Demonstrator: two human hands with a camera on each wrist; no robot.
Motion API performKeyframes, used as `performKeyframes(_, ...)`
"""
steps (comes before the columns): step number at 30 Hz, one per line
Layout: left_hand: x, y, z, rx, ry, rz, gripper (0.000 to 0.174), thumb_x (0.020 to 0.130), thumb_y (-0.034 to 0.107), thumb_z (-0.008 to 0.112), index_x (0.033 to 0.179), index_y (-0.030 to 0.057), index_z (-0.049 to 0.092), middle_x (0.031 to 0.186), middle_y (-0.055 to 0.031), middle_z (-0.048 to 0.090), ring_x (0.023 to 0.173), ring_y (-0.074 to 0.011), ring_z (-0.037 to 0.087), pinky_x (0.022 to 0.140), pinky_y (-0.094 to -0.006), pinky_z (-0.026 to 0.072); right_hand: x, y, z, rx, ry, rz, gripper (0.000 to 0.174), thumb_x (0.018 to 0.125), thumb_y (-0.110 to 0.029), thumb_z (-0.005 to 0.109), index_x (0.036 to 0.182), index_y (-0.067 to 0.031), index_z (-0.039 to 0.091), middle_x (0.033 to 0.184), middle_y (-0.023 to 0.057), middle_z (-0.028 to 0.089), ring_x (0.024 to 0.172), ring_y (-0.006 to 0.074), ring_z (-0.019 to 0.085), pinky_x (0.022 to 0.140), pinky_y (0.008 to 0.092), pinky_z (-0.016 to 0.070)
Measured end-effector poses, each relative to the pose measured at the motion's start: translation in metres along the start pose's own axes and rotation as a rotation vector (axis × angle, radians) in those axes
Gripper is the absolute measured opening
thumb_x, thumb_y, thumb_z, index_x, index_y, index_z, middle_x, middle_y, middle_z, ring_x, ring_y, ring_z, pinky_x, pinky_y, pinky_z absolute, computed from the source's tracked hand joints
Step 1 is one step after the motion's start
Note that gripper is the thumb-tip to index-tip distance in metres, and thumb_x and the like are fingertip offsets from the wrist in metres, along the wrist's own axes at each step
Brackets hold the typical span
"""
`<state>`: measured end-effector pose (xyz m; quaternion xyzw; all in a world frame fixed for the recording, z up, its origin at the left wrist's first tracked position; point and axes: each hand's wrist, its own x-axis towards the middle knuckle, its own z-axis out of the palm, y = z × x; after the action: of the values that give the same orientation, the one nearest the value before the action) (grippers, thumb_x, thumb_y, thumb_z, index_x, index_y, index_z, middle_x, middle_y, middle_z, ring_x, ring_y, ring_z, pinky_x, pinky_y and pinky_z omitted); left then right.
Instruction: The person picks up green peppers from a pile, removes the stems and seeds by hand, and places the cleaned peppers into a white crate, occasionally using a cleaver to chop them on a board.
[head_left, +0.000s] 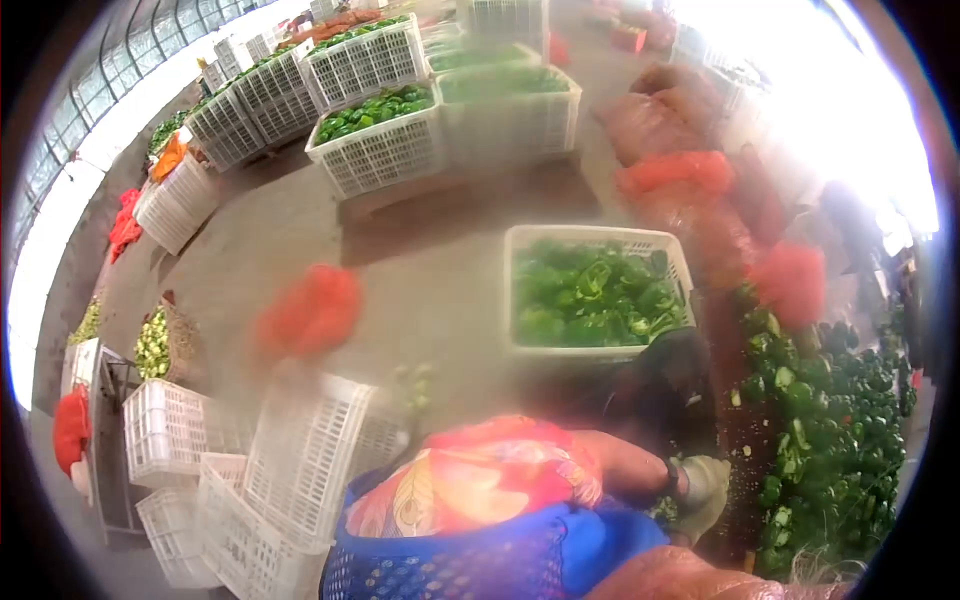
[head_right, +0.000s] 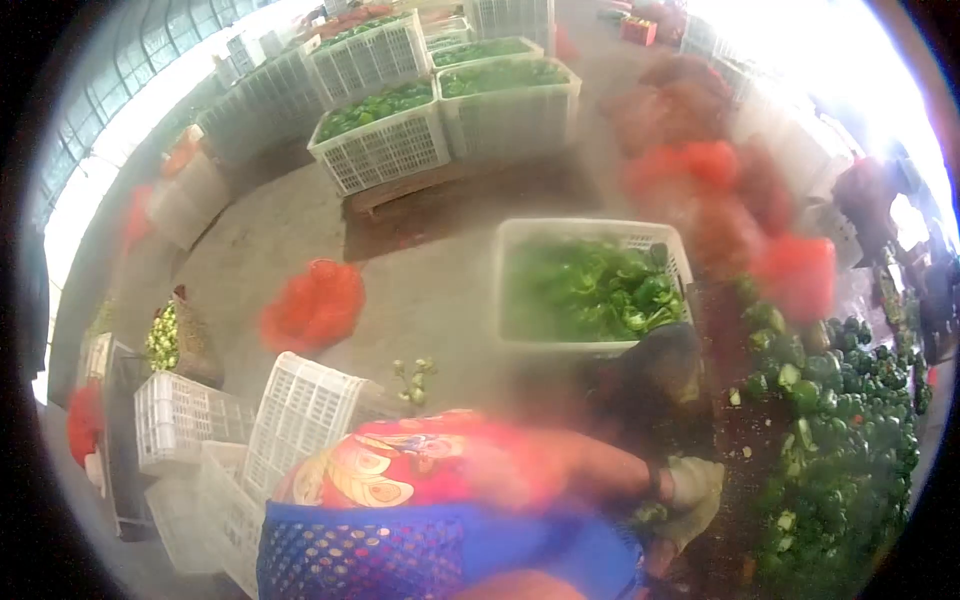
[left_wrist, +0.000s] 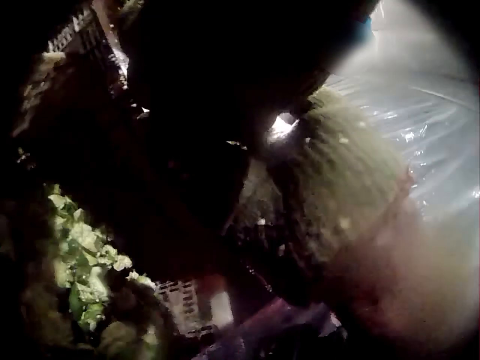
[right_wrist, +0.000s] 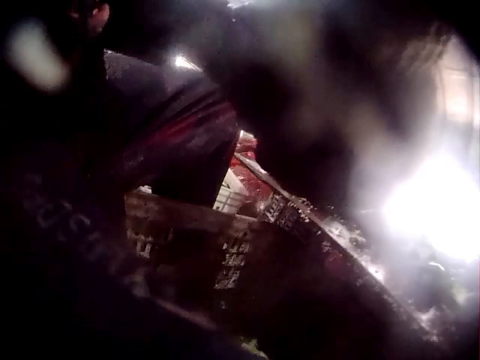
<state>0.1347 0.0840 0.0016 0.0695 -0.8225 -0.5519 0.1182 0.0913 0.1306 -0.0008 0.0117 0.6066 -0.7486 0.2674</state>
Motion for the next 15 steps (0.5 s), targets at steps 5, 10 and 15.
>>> performKeyframes(5,0.011,-0.036,0.079,-0.402,0.66,-0.138,0.031,0.081,0.024,0.056,0.097,-0.0018,0.063,0.077,-0.0171,0.064,0.068,-0.0268,0.067,0.067,-0.0378,0.0536,0.014,0.022,-0.019,0.06,0.015,0.015,0.047,0.1,-0.019,0.043,0.142,0.002,0.039,0.142,0.0139,0.046,0.127,0.024,0.046,0.104,0.0369,0.0411)
performKeyframes(10,0.025,-0.012,-0.052,0.143,-0.254,0.231,0.07,0.077,0.004,0.056,0.141,-0.0039,0.029,0.072,-0.0204,0.06,0.064,-0.0374,0.06,0.06,-0.0452,0.0503,-0.002,0.071,-0.081,-0.01,-0.074,-0.24,0.047,0.101,-0.019,0.043,0.142,0.0023,0.039,0.142,0.0137,0.046,0.127,0.0237,0.046,0.104,0.0368,0.0412)
performKeyframes(15,0.043,-0.005,-0.056,-0.101,-0.54,-0.016,0.071,0.085,0.018,0.056,0.149,0.0074,0.029,0.105,-0.0272,0.065,0.101,-0.0331,0.065,0.084,-0.0374,0.0513,-0.029,0.01,-0.075,-1.178,0.012,-0.958,0.045,0.096,-0.023,0.044,0.137,-0.0057,0.052,0.136,0.0132,0.053,0.127,0.0289,0.048,0.106,0.0381,0.0405)
